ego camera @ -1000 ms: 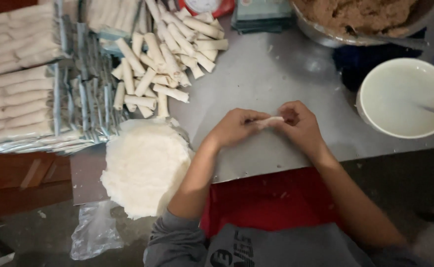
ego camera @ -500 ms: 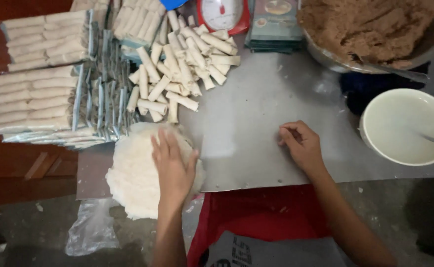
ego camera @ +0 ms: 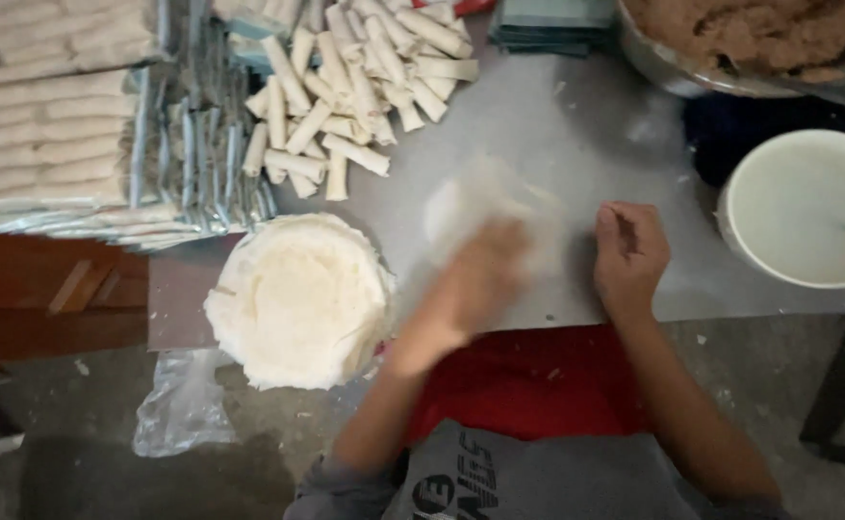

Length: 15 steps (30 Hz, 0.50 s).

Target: Manually preparing and rolling lumpia (spring rolls) by placing meat filling on wrappers and rolling them tightly.

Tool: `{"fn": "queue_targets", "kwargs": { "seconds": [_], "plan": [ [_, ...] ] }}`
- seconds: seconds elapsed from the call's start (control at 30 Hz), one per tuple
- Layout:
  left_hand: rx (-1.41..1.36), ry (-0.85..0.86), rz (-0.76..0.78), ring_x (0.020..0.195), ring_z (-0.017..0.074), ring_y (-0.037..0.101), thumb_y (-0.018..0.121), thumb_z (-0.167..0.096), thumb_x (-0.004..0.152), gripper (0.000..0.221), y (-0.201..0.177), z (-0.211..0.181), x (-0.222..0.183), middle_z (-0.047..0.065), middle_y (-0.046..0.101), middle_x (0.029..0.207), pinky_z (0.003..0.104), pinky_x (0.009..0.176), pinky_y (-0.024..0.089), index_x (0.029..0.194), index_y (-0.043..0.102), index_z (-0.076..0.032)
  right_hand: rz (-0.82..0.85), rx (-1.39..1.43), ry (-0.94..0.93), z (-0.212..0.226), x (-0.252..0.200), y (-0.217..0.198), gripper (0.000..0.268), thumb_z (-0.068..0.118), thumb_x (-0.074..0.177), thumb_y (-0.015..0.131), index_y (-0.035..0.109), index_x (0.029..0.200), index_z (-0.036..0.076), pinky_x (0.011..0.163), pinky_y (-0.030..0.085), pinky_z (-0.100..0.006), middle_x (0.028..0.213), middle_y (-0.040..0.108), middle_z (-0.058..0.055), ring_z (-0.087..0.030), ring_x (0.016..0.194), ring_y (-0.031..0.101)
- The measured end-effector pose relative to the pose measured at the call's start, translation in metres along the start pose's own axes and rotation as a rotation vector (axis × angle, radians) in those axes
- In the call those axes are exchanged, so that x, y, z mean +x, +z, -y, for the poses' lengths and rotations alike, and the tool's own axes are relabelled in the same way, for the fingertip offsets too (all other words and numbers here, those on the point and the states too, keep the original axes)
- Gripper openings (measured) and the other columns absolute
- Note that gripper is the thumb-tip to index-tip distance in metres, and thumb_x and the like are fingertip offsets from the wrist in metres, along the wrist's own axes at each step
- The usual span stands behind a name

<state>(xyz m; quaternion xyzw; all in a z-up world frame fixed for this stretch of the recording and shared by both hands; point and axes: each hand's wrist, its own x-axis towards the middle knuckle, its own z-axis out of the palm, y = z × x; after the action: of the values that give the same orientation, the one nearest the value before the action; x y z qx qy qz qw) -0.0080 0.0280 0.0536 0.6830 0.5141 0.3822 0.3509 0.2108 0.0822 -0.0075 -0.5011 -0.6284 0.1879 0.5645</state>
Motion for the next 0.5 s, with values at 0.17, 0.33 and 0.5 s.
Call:
{"fn": "queue_targets", "kwargs": {
  "seconds": [0.17, 0.33, 0.5],
  "plan": [
    [0.552, 0.065, 0.502, 0.149, 0.0397, 0.009, 0.040, -0.071, 0.084, 0.093, 0.067, 0.001, -0.013, 0.016, 0.018, 0.161, 0.060, 0.119, 0.004, 0.152, 0.029, -0.009, 0.000, -0.160, -0.171, 0.015, 0.008, -0.043, 0.001, -0.006, 0.101, 0.066, 0.067, 0.102, -0.007, 0.079, 0.045, -0.046, 0.089, 0.061, -0.021, -0.043, 0.089, 0.062],
    [0.513, 0.041, 0.431, 0.147, 0.0374, 0.019, 0.043, -0.057, 0.093, 0.074, 0.066, 0.004, -0.009, 0.016, 0.030, 0.156, 0.059, 0.118, 0.012, 0.147, 0.038, -0.006, 0.204, -0.353, -0.112, 0.017, 0.016, -0.036, 0.007, 0.009, 0.098, 0.069, 0.073, 0.100, 0.003, 0.081, 0.046, -0.043, 0.090, 0.066, -0.012, -0.036, 0.090, 0.063],
    [0.517, 0.031, 0.290, 0.146, 0.0403, 0.021, 0.052, -0.045, 0.096, 0.068, 0.065, 0.023, -0.003, 0.019, 0.029, 0.157, 0.060, 0.116, 0.017, 0.146, 0.038, -0.002, 0.269, -0.517, -0.070, 0.018, 0.015, -0.033, 0.009, 0.019, 0.101, 0.067, 0.074, 0.103, 0.014, 0.082, 0.044, -0.038, 0.100, 0.068, -0.002, -0.028, 0.097, 0.064]
  ]
}}
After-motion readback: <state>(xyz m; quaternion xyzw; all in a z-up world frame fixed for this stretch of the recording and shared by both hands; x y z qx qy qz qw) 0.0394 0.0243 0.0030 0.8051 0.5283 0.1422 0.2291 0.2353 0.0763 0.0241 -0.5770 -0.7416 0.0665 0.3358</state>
